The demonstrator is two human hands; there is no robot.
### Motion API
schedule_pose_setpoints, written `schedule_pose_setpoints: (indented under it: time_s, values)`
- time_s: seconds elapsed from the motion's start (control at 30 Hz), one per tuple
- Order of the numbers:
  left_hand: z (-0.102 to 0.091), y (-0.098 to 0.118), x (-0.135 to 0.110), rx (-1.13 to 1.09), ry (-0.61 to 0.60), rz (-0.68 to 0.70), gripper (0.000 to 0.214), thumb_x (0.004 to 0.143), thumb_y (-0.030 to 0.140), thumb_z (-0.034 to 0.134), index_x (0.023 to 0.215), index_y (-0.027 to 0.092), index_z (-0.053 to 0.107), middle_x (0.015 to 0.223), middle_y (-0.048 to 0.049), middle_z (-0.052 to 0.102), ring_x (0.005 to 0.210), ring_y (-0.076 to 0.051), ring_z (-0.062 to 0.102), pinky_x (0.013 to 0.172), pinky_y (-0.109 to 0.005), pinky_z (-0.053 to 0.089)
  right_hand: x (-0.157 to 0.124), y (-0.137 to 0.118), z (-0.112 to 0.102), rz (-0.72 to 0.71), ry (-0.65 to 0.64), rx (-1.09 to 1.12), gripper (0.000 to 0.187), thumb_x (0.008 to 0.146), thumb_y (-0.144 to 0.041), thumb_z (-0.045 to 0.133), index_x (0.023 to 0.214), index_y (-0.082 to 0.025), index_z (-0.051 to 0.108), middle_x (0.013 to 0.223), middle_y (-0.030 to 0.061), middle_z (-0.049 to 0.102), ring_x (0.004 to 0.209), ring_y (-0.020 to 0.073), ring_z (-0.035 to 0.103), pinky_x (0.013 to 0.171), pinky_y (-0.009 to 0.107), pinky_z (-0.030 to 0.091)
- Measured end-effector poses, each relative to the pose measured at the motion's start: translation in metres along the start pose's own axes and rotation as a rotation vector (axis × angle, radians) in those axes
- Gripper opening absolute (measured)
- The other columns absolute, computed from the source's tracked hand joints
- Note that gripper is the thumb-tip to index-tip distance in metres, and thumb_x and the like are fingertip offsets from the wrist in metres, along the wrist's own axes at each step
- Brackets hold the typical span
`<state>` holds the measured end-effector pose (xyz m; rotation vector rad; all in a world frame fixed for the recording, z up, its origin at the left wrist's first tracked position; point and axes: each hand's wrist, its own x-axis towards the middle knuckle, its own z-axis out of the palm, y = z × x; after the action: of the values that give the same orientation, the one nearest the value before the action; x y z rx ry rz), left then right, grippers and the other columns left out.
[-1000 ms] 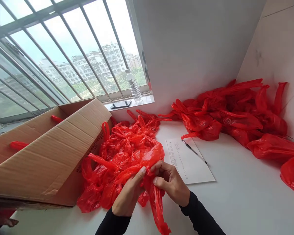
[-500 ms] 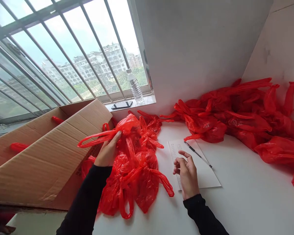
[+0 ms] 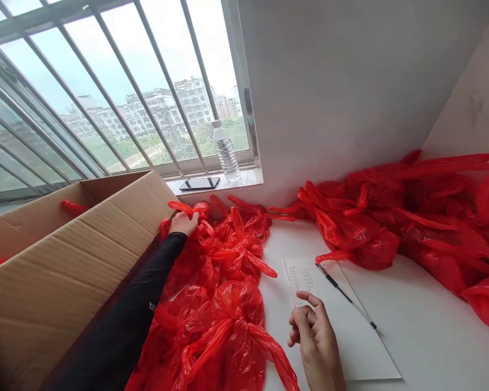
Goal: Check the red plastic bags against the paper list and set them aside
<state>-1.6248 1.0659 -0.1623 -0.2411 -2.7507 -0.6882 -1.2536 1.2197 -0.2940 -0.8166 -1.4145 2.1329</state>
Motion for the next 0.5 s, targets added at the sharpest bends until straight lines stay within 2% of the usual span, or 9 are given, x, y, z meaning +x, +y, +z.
schedule_pose_setpoints:
  time_s: [0.1, 0.2, 0.33, 0.43, 0.5]
  values:
    - [0.022, 0.001, -0.011, 0.091, 0.024, 0.09, 0.044, 0.089, 0.042, 0.053, 0.116, 0.01, 0.065, 0.129, -0.0254, 0.061, 0.122, -0.04, 0.053, 0.099, -0.051, 0.041, 0.003, 0.008, -0.001, -0.007, 0.005, -0.022, 0.06, 0.081, -0.062, 0.068, 0.123, -0.023, 0.049, 0.07, -0.0034, 0.057, 0.055, 0.0154, 0.053, 0.053, 0.028, 0.049]
    - [0.029, 0.004, -0.017, 0.145, 0.051, 0.157, 0.035, 0.093, 0.03, 0.046, 0.117, 0.016, 0.066, 0.115, -0.0197, 0.065, 0.114, -0.037, 0.056, 0.095, -0.048, 0.043, 0.002, 0.012, 0.0, -0.021, 0.012, -0.074, 0.06, 0.081, -0.065, 0.066, 0.121, -0.023, 0.051, 0.069, -0.0026, 0.058, 0.053, 0.0156, 0.053, 0.052, 0.028, 0.049]
    - [0.009, 0.012, -0.013, 0.172, 0.167, 0.211, 0.041, 0.091, 0.014, 0.041, 0.124, 0.019, 0.065, 0.116, -0.0176, 0.06, 0.115, -0.034, 0.052, 0.095, -0.042, 0.043, -0.003, 0.008, 0.006, -0.041, 0.042, -0.129, 0.056, 0.084, -0.064, 0.063, 0.12, -0.023, 0.054, 0.069, -0.0025, 0.057, 0.053, 0.0154, 0.052, 0.053, 0.028, 0.048]
    - [-0.009, 0.016, -0.009, 0.176, 0.261, 0.262, 0.043, 0.094, 0.016, 0.039, 0.13, 0.021, 0.063, 0.126, -0.0172, 0.055, 0.124, -0.034, 0.046, 0.104, -0.042, 0.038, -0.007, 0.003, 0.01, -0.043, 0.06, -0.141, 0.051, 0.086, -0.063, 0.062, 0.117, -0.023, 0.056, 0.069, -0.0033, 0.055, 0.053, 0.0148, 0.051, 0.053, 0.027, 0.048]
    - [-0.013, 0.015, -0.007, 0.19, 0.279, 0.317, 0.044, 0.097, 0.018, 0.036, 0.133, 0.022, 0.062, 0.133, -0.0173, 0.053, 0.129, -0.035, 0.044, 0.108, -0.045, 0.034, -0.008, 0.002, 0.01, -0.04, 0.057, -0.149, 0.049, 0.086, -0.063, 0.062, 0.115, -0.024, 0.057, 0.069, -0.0033, 0.055, 0.053, 0.0145, 0.051, 0.054, 0.027, 0.047]
